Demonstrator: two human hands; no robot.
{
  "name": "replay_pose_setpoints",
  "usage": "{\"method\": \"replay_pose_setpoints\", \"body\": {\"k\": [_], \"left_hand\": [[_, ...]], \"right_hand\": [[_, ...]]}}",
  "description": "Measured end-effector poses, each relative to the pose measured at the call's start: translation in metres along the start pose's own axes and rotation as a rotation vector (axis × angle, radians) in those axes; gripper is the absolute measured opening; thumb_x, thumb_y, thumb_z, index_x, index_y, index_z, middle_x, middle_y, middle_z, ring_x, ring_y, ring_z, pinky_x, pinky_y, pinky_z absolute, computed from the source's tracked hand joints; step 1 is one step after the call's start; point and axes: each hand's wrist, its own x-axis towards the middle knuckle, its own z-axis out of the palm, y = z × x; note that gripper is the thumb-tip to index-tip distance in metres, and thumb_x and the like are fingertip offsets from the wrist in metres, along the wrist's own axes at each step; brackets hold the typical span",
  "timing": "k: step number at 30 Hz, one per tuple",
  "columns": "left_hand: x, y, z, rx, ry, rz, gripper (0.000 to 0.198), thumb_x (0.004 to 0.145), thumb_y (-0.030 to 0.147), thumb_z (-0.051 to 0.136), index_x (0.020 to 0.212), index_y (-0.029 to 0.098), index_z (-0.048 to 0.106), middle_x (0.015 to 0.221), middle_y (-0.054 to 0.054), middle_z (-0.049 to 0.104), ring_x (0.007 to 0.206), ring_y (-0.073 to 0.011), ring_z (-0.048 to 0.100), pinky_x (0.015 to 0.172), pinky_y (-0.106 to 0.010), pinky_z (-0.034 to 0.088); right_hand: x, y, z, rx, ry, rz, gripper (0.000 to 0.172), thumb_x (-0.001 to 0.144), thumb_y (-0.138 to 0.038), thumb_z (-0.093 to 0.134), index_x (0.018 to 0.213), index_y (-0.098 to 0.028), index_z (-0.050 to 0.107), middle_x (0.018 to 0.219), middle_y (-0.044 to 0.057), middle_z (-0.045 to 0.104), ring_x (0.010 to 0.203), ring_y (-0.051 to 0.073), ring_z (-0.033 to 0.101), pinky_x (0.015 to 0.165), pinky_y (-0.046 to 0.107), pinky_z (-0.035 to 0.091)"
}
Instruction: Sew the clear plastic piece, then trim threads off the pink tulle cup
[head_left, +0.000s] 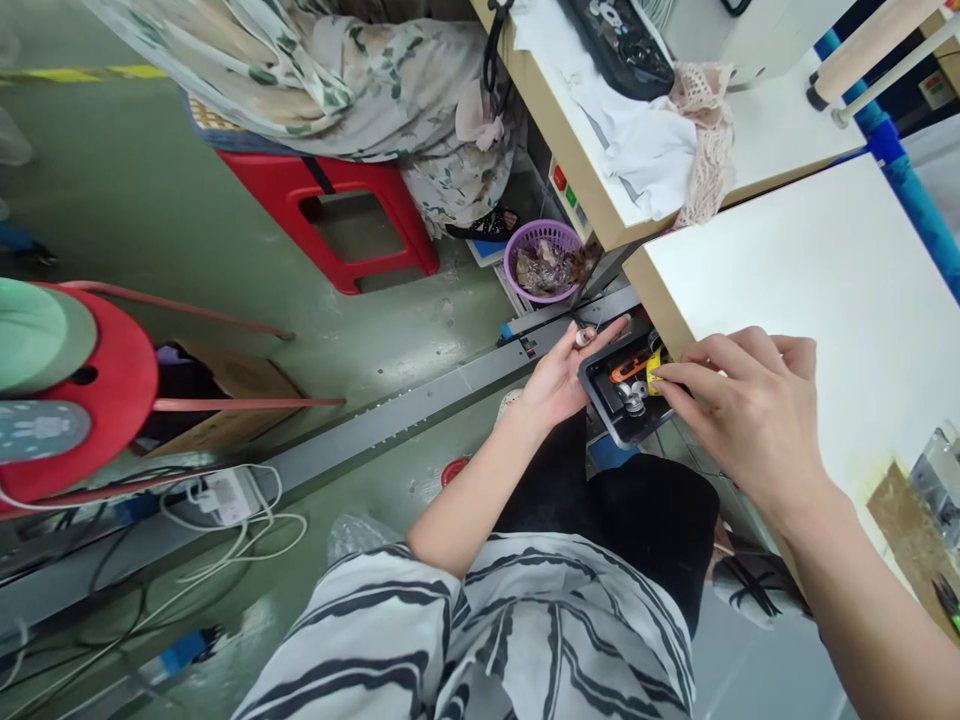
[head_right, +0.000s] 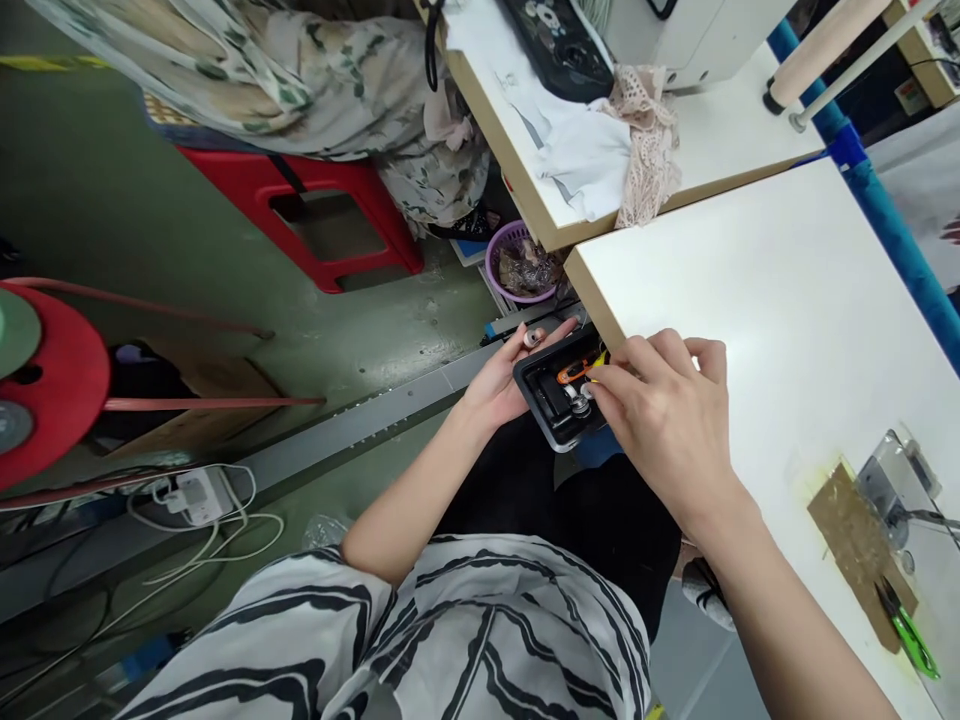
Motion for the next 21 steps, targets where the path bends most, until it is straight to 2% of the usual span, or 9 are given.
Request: {"method": "replay_pose_setpoints", "body": {"k": [4, 6, 9, 11, 13, 16, 18, 21], "left_hand": [[-0.006, 0.001, 0.0, 0.064, 0.062, 0.068, 0.033, 0.099, 0.041, 0.042, 0.075, 0.019, 0.049, 0.134, -0.007, 0.062, 0.138, -0.0229, 0.046, 0.116, -0.046, 0.035], [-0.016, 0.004, 0.006, 0.22, 0.143, 0.25, 0.032, 0.098, 0.045, 0.043, 0.077, 0.02, 0.047, 0.127, -0.007, 0.067, 0.133, -0.0226, 0.051, 0.114, -0.046, 0.036], [-0.038, 0.014, 0.027, 0.637, 0.247, 0.631, 0.031, 0.099, 0.047, 0.04, 0.084, 0.021, 0.048, 0.114, -0.007, 0.072, 0.122, -0.0211, 0.059, 0.112, -0.044, 0.036], [-0.053, 0.023, 0.048, 0.901, 0.189, 0.775, 0.03, 0.099, 0.044, 0.039, 0.087, 0.02, 0.053, 0.108, -0.008, 0.072, 0.115, -0.0199, 0.062, 0.11, -0.04, 0.037], [-0.063, 0.028, 0.07, 1.103, 0.065, 0.762, 0.025, 0.098, 0.037, 0.044, 0.088, 0.02, 0.06, 0.107, -0.007, 0.072, 0.113, -0.0202, 0.062, 0.108, -0.037, 0.037], [-0.065, 0.024, 0.089, 1.363, -0.108, 0.613, 0.014, 0.09, 0.026, 0.058, 0.083, 0.019, 0.068, 0.11, -0.008, 0.071, 0.124, -0.0256, 0.055, 0.114, -0.039, 0.03], [-0.06, 0.017, 0.087, 1.561, -0.173, 0.574, 0.008, 0.085, 0.022, 0.065, 0.079, 0.018, 0.07, 0.113, -0.011, 0.071, 0.132, -0.03, 0.05, 0.119, -0.042, 0.02], [-0.051, 0.006, 0.068, 1.902, -0.217, 0.604, 0.008, 0.084, 0.018, 0.064, 0.082, 0.016, 0.072, 0.124, -0.016, 0.067, 0.14, -0.0344, 0.041, 0.123, -0.046, 0.01]], "right_hand": [[0.006, -0.007, -0.001, -0.083, -0.071, -0.04, 0.021, 0.095, -0.03, 0.059, 0.08, -0.021, 0.071, 0.087, 0.004, 0.066, 0.086, 0.023, 0.051, 0.084, 0.041, 0.029], [0.011, -0.016, 0.005, -0.133, -0.128, -0.065, 0.025, 0.094, -0.035, 0.061, 0.075, -0.019, 0.068, 0.083, 0.005, 0.064, 0.085, 0.023, 0.05, 0.084, 0.041, 0.028], [0.019, -0.027, 0.018, -0.206, -0.24, -0.082, 0.03, 0.092, -0.029, 0.062, 0.064, -0.019, 0.062, 0.072, 0.004, 0.058, 0.08, 0.022, 0.046, 0.08, 0.04, 0.028], [0.021, -0.029, 0.02, -0.2, -0.264, -0.074, 0.029, 0.092, -0.021, 0.06, 0.063, -0.019, 0.061, 0.07, 0.004, 0.058, 0.077, 0.021, 0.045, 0.078, 0.039, 0.028], [0.018, -0.025, 0.011, -0.137, -0.206, -0.036, 0.025, 0.093, -0.02, 0.058, 0.07, -0.02, 0.065, 0.074, 0.004, 0.062, 0.079, 0.022, 0.048, 0.077, 0.04, 0.03], [0.001, -0.012, -0.016, 0.081, -0.053, 0.112, 0.017, 0.095, -0.03, 0.058, 0.087, -0.023, 0.071, 0.086, 0.006, 0.068, 0.084, 0.025, 0.056, 0.074, 0.041, 0.037], [-0.019, -0.004, -0.035, 0.297, 0.015, 0.3, 0.014, 0.093, -0.035, 0.062, 0.093, -0.026, 0.072, 0.092, 0.006, 0.07, 0.083, 0.024, 0.06, 0.072, 0.04, 0.044], [-0.053, 0.003, -0.047, 0.583, 0.076, 0.71, 0.015, 0.086, -0.042, 0.071, 0.092, -0.029, 0.074, 0.09, 0.003, 0.073, 0.074, 0.022, 0.066, 0.066, 0.038, 0.052]]}}
